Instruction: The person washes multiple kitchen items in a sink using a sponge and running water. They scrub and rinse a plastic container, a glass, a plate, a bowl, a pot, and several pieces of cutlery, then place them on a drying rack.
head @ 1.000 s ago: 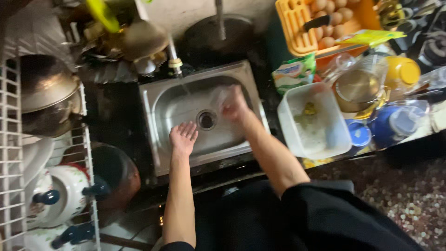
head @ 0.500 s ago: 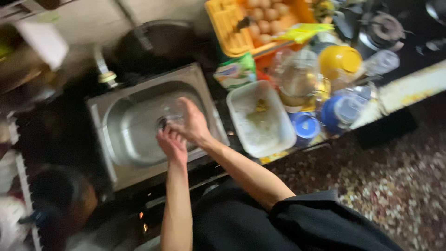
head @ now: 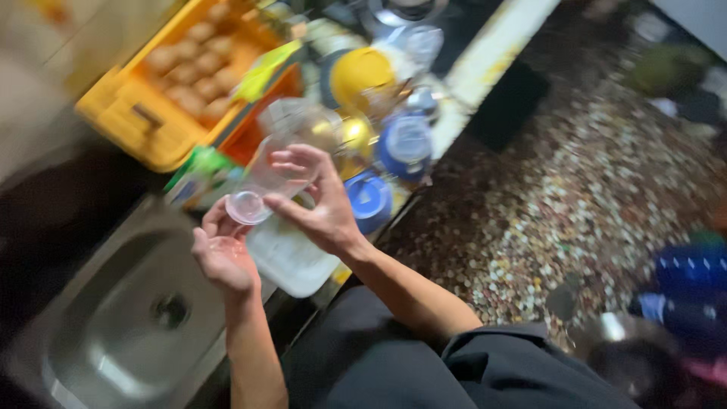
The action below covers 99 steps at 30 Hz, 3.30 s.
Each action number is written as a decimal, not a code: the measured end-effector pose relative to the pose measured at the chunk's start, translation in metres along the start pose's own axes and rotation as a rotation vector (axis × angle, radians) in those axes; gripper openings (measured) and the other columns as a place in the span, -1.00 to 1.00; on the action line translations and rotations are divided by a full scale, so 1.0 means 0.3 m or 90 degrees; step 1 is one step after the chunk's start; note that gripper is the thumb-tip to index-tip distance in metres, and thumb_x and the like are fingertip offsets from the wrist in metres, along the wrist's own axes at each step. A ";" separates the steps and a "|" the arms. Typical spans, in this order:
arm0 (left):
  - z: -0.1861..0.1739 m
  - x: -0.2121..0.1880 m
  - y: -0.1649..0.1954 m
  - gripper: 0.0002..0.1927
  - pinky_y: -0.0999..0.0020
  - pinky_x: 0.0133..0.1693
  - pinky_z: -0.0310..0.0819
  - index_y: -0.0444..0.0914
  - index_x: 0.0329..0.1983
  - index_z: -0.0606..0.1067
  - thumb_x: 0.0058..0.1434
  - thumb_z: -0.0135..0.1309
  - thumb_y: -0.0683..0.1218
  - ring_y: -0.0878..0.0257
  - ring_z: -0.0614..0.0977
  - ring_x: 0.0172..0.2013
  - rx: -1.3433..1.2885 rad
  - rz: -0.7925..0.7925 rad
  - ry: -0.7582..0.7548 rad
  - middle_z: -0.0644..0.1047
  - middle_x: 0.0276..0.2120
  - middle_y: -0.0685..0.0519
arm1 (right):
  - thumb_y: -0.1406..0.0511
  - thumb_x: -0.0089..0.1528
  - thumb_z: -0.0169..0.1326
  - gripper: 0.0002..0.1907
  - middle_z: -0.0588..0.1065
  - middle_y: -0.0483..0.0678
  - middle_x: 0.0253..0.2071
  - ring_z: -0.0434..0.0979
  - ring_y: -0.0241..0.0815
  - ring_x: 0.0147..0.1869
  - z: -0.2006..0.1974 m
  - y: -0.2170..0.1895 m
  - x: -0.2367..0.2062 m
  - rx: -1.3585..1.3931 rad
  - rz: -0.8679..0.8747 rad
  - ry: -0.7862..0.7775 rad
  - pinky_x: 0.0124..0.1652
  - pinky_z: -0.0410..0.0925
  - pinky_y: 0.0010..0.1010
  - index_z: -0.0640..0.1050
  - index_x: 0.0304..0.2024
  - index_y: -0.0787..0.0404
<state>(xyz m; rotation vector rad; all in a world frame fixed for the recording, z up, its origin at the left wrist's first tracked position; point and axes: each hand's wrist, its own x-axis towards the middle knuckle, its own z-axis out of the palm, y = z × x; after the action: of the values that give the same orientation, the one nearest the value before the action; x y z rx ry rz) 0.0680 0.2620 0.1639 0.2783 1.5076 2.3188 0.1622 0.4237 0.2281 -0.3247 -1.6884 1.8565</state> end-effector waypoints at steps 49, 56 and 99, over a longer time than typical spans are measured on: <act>0.505 -0.123 -0.429 -0.51 0.35 -0.10 0.53 -0.36 0.12 0.48 0.43 -0.23 0.10 0.22 0.65 -0.23 -0.070 -0.451 -0.254 0.62 -0.10 -0.11 | -0.39 0.07 0.04 -0.10 0.49 -0.04 -0.38 0.30 -0.40 -0.59 -1.203 0.651 0.100 0.707 0.719 0.421 -0.64 0.14 -0.66 0.43 -0.13 0.31; 0.458 -0.128 -0.436 -0.56 0.35 -0.16 0.50 -0.36 -0.03 0.52 0.44 -0.19 0.08 0.24 0.60 -0.32 -0.105 -0.427 -0.228 0.63 -0.15 -0.12 | -0.39 0.11 -0.17 -0.20 0.22 -0.16 -0.59 0.14 -0.35 -0.63 -1.196 0.659 0.125 0.568 0.717 0.550 -0.68 -0.03 -0.57 0.41 -0.23 0.19; -0.805 -0.548 0.286 -0.61 0.31 -0.28 0.50 -0.24 0.06 0.49 0.38 -0.09 0.11 0.27 0.58 -0.39 -0.261 0.247 0.666 0.60 -0.29 0.00 | 0.34 0.31 0.10 -0.76 0.60 -0.02 -0.38 0.48 -0.36 -0.41 0.973 0.250 -0.261 -0.260 -0.019 -0.724 -0.42 0.36 -0.50 0.66 -0.06 0.34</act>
<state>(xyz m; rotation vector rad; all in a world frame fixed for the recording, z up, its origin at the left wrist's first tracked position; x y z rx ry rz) 0.1168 -0.0380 0.1478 -0.9746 1.3271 3.2414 0.0424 0.1396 0.1860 0.7586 -2.7675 1.7371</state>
